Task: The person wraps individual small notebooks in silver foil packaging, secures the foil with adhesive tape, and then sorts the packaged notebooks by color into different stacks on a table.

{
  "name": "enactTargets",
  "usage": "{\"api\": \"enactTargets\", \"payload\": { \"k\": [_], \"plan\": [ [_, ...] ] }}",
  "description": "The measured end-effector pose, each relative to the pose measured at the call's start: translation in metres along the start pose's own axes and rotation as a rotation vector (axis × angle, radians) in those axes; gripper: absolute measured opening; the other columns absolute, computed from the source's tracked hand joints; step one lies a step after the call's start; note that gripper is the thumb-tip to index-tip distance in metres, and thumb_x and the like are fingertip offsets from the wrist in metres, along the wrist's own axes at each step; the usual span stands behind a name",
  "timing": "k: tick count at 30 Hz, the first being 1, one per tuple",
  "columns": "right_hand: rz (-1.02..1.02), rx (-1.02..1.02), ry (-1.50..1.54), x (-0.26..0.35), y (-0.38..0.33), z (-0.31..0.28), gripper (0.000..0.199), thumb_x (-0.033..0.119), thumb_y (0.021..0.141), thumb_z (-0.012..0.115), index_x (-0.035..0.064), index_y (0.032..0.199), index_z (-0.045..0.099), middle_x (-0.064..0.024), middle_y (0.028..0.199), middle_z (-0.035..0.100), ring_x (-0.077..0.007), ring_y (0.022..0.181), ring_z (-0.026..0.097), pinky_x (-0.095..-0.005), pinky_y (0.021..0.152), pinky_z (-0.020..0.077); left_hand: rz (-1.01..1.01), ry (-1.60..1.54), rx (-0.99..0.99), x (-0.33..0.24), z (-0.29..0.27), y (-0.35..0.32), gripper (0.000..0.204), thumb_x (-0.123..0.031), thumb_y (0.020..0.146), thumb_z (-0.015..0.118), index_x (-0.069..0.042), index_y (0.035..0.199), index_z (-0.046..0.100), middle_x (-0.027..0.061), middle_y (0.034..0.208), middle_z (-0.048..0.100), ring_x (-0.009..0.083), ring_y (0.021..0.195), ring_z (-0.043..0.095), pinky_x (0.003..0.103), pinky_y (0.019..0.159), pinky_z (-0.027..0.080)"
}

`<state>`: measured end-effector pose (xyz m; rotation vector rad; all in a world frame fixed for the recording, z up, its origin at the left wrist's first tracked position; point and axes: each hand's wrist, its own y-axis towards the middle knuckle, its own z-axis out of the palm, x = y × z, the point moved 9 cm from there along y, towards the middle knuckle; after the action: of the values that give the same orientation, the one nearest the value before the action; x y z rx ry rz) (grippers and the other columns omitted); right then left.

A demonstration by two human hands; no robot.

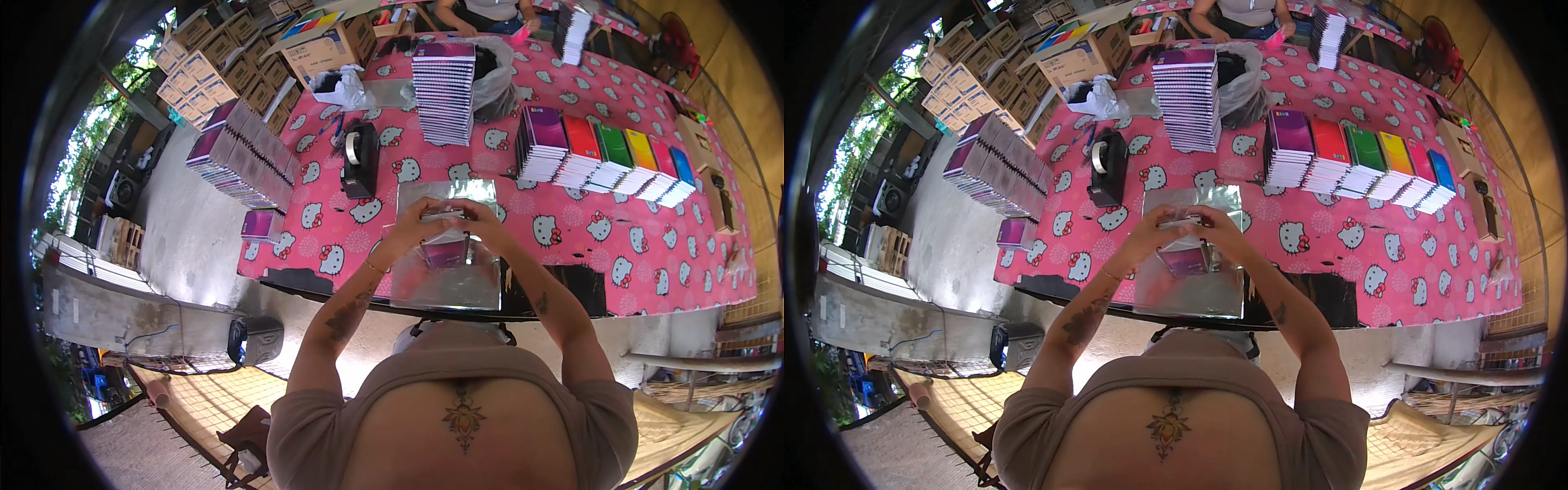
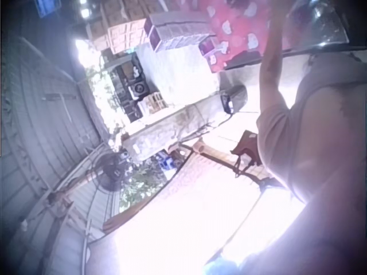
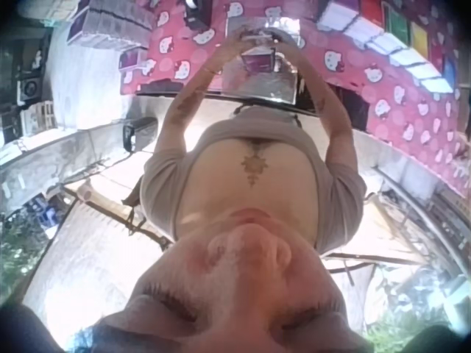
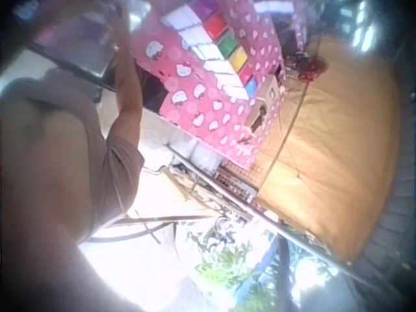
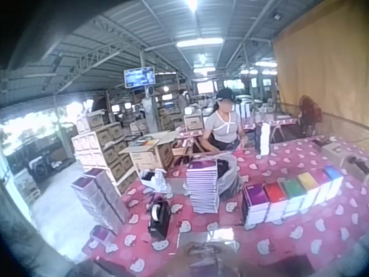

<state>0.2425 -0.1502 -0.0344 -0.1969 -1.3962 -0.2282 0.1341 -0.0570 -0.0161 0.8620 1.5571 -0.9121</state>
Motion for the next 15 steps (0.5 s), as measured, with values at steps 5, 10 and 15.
{"api": "enactTargets", "payload": {
  "k": [5,10,15],
  "plan": [
    [0.064,0.135,-0.03,0.009,-0.001,0.013,0.051,0.023,0.092,0.071,0.0029,0.135,0.054,-0.0053,0.123,0.061,-0.0126,0.11,0.055,-0.0311,0.095,0.0443,-0.01,-0.22,0.128,0.024,-0.015,-0.009,0.057,-0.033,0.088,0.076,-0.003,0.131,0.053,0.0056,0.119,0.06,0.0139,0.11,0.055,0.03,0.091,0.045],
    [-0.286,0.164,-0.439,0.055,-0.023,0.014,0.057,0.027,0.085,0.076,0.0063,0.134,0.056,-0.0048,0.129,0.06,-0.0182,0.121,0.053,-0.0367,0.104,0.0396,0.323,0.325,0.1,-0.039,-0.006,-0.04,0.066,-0.036,0.088,0.073,-0.003,0.14,0.048,0.0102,0.138,0.055,0.0235,0.133,0.047,0.039,0.11,0.037],
    [-0.562,0.126,-0.973,0.069,-0.042,0.035,0.044,0.029,0.082,0.077,0.0099,0.12,0.066,-0.0063,0.117,0.063,-0.0245,0.114,0.056,-0.0402,0.099,0.0416,0.804,1.207,-0.004,-0.069,0.022,-0.074,0.058,-0.026,0.082,0.077,-0.005,0.132,0.058,0.0131,0.138,0.055,0.0337,0.126,0.052,0.046,0.107,0.041]
  ]
}}
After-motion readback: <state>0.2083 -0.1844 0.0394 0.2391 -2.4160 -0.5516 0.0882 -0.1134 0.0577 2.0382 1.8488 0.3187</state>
